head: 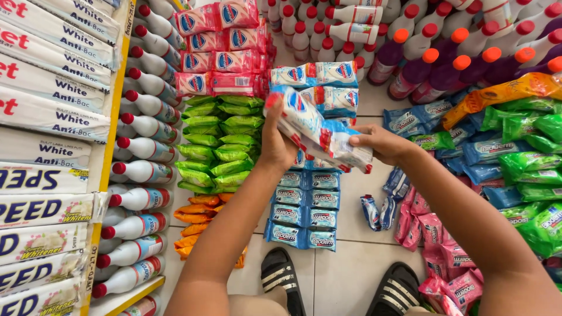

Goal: The person sits on the floor and organizes various packaged soaps and bottles by stacking them into neat piles. They handle blue, green, and pink soap packages, arranging them in rows on the tiled floor next to shelves of other products.

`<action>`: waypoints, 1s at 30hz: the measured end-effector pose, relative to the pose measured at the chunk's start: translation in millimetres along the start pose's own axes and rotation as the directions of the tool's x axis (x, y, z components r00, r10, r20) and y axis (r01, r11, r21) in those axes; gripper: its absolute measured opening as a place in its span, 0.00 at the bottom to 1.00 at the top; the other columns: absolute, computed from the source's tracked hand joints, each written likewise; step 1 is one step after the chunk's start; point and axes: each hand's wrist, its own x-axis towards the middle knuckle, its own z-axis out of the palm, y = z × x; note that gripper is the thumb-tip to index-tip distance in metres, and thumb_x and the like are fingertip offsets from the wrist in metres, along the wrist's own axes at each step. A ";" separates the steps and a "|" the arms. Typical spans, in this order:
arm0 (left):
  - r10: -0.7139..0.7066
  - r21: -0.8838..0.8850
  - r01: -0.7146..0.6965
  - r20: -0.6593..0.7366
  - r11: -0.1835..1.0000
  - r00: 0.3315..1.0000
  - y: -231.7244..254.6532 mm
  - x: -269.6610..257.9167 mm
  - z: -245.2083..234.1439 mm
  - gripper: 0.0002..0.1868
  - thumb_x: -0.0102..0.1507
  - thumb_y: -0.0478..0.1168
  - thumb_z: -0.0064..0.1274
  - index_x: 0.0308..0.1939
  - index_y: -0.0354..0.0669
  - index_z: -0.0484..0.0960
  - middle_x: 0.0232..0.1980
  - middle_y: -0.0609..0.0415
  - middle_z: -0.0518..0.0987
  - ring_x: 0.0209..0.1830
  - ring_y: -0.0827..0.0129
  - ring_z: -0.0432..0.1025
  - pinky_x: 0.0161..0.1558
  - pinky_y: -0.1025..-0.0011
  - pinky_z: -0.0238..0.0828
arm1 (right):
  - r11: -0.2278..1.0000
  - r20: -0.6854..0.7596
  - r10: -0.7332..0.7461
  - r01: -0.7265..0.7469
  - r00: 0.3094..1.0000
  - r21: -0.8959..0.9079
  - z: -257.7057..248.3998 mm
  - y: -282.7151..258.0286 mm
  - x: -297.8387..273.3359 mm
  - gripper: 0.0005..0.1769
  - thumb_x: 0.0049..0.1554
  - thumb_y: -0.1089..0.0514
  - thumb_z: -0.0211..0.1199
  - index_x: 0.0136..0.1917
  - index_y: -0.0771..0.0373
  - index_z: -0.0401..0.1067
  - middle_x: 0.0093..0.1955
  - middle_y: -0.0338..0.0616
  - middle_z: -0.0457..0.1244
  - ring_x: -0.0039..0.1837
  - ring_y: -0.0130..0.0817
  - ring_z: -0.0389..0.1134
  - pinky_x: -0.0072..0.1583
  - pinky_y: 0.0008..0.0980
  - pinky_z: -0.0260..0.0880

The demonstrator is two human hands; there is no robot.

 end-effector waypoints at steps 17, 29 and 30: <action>-0.293 0.519 0.475 -0.396 0.710 0.870 -60.4 -21.8 -203.3 0.20 0.56 0.43 0.53 0.51 0.45 0.79 0.40 0.58 0.81 0.37 0.71 0.77 0.39 0.68 0.78 | 0.843 -0.446 0.216 -0.396 0.869 -0.364 6.7 35.5 18.1 0.52 0.34 0.41 0.79 0.67 0.60 0.65 0.55 0.59 0.69 0.53 0.51 0.75 0.47 0.50 0.80; 0.384 0.973 0.116 -0.031 -0.199 0.923 -57.9 -29.2 -172.2 0.30 0.59 0.43 0.56 0.66 0.47 0.71 0.59 0.45 0.75 0.58 0.50 0.70 0.58 0.52 0.69 | 0.907 -0.606 -0.097 -0.181 0.790 -0.381 18.9 50.4 10.1 0.39 0.44 0.46 0.79 0.62 0.63 0.67 0.50 0.52 0.68 0.48 0.36 0.74 0.42 0.31 0.76; 0.408 0.920 0.008 0.166 -0.392 0.898 -55.1 -32.6 -165.2 0.33 0.61 0.43 0.54 0.70 0.47 0.66 0.66 0.42 0.71 0.65 0.47 0.66 0.63 0.49 0.64 | 0.870 -0.612 -0.155 -0.187 0.776 -0.457 24.1 44.6 6.5 0.38 0.46 0.44 0.78 0.61 0.65 0.67 0.49 0.53 0.68 0.47 0.37 0.74 0.42 0.32 0.76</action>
